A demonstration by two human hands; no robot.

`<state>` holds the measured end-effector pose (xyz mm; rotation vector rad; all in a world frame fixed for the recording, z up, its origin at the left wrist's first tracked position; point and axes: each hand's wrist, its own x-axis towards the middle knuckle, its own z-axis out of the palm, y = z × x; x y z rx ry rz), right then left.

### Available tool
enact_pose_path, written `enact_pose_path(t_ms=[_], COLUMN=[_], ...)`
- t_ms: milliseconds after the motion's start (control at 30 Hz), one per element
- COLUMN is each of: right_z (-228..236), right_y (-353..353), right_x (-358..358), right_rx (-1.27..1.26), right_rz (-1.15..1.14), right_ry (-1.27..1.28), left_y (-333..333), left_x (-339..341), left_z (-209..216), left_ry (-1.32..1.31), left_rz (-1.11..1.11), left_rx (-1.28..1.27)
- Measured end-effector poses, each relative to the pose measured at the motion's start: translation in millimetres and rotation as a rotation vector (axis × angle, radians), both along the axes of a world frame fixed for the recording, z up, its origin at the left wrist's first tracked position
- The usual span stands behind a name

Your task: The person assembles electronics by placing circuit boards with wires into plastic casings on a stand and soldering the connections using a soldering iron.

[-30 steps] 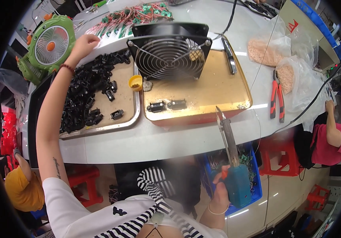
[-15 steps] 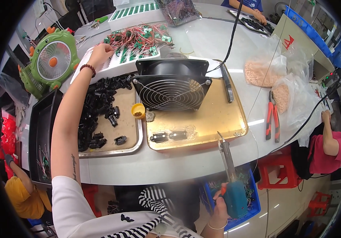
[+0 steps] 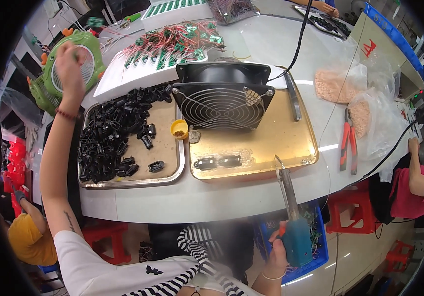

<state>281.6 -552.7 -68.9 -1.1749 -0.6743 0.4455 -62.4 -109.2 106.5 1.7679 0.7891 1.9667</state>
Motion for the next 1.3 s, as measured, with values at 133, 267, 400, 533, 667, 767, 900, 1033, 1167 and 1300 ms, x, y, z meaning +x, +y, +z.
enact_pose_path(t_ms=[133,267,400,533,667,767,900,1033,1167,1300], right_z=[-2.3,-8.0,-12.8,-8.7,-11.3,-13.2,-14.7,-15.4,-13.8,-13.7], right_y=[6.1,3.8,2.0,-1.1,-7.6,-10.8,-13.6,-12.1,-8.0,-4.3], right_x=[0.5,2.0,-0.2,-1.9,-2.6,-3.3,-1.7,0.4,0.5,-0.2], right_rx=[0.018,0.031,0.031,0.029,0.045,0.069,0.068,0.071,0.08,0.08], right_rz=[0.051,0.07,0.084,0.1,0.073,0.1,0.095,0.095,0.087,0.096], right_ry=[-0.007,-0.031,-0.013,-0.027,-0.037,-0.047,-0.059,-0.058,-0.05,-0.051], left_y=[-95.7,-176.5,-209.0,-210.0,-202.6,-196.7,-198.3,-194.7,-192.5,-193.1], left_x=[2.8,22.4,29.8,58.3,84.6,86.0,81.5,72.5,65.3,48.8], left_z=[8.7,-39.5,-66.4,-60.8,-68.0,-80.3,-86.8,-80.9,-52.6,-44.7], left_ry=[0.307,0.806,1.256,1.27,1.425,1.538,1.45,1.267,1.184,1.23], left_rz=[0.005,-0.191,-0.223,-0.237,-0.221,-0.237,-0.283,-0.329,-0.211,-0.064], left_rx=[-0.189,-0.306,-0.191,0.041,0.062,-0.02,-0.148,-0.243,-0.229,-0.162])
